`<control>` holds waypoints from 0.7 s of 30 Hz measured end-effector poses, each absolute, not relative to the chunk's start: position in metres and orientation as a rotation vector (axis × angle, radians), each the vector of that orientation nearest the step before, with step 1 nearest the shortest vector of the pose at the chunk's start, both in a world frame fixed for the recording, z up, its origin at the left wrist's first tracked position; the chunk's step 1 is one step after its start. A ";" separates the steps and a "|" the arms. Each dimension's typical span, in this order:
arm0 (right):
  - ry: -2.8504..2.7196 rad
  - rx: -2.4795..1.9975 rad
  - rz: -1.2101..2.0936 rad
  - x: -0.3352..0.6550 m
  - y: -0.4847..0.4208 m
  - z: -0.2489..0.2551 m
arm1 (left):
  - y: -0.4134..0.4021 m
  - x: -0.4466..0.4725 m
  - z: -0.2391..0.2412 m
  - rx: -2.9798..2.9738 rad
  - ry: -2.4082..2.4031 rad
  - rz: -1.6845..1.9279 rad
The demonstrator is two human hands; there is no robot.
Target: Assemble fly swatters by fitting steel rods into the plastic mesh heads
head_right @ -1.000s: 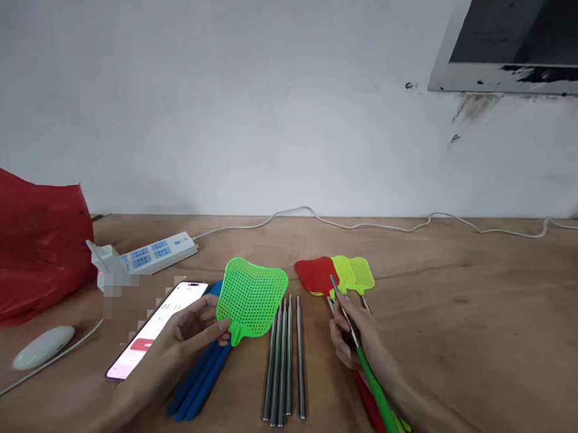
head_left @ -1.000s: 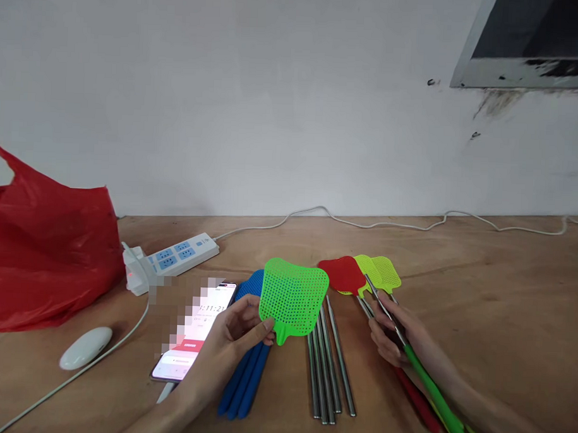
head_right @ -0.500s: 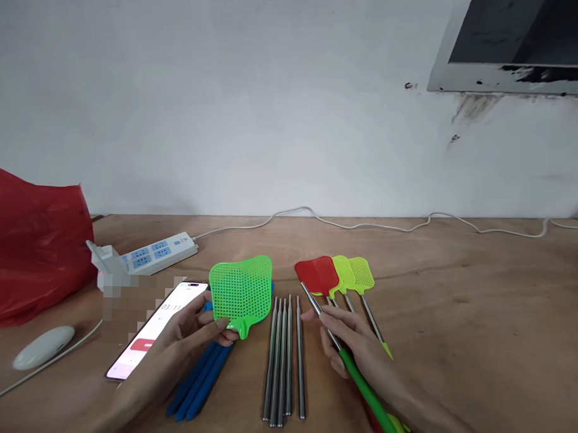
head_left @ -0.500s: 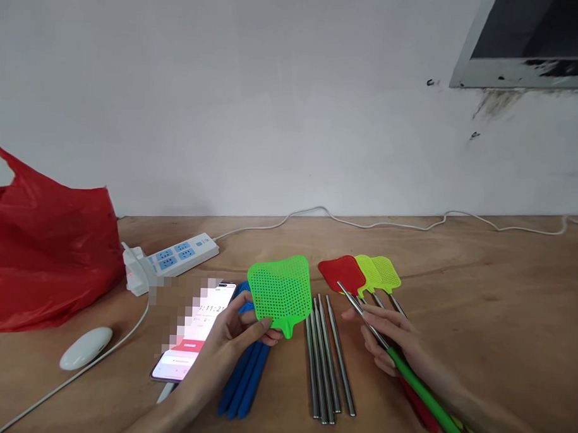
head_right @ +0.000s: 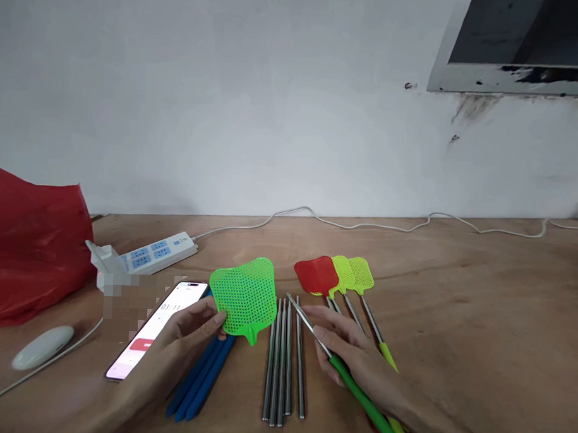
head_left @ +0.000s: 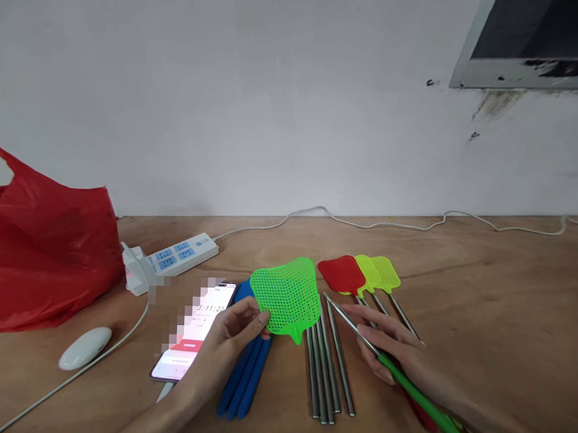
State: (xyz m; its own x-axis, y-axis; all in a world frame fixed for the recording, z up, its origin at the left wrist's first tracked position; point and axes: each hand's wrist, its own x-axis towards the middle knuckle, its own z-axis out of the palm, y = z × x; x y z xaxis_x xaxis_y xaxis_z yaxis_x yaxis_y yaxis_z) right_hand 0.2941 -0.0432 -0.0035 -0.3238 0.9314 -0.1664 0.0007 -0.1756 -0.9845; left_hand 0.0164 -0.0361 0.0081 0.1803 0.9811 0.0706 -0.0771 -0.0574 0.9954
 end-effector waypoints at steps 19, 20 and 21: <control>-1.566 -1.039 1.770 0.295 -0.046 0.003 | -0.037 0.014 0.005 1.117 1.025 1.174; -1.568 -1.042 1.764 0.295 -0.046 0.002 | -0.037 0.014 0.006 1.119 1.037 1.175; -1.566 -1.044 1.761 0.295 -0.045 0.001 | -0.037 0.014 0.007 1.120 1.050 1.177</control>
State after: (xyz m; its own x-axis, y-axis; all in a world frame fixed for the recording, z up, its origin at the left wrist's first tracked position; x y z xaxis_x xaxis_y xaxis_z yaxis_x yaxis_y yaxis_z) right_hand 0.2951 -0.0455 0.0013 -0.5426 0.8192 -0.1857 0.0885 -0.1641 -0.9825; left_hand 0.0143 -0.0371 0.0066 0.0987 0.9947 -0.0298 -0.1421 0.0437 0.9889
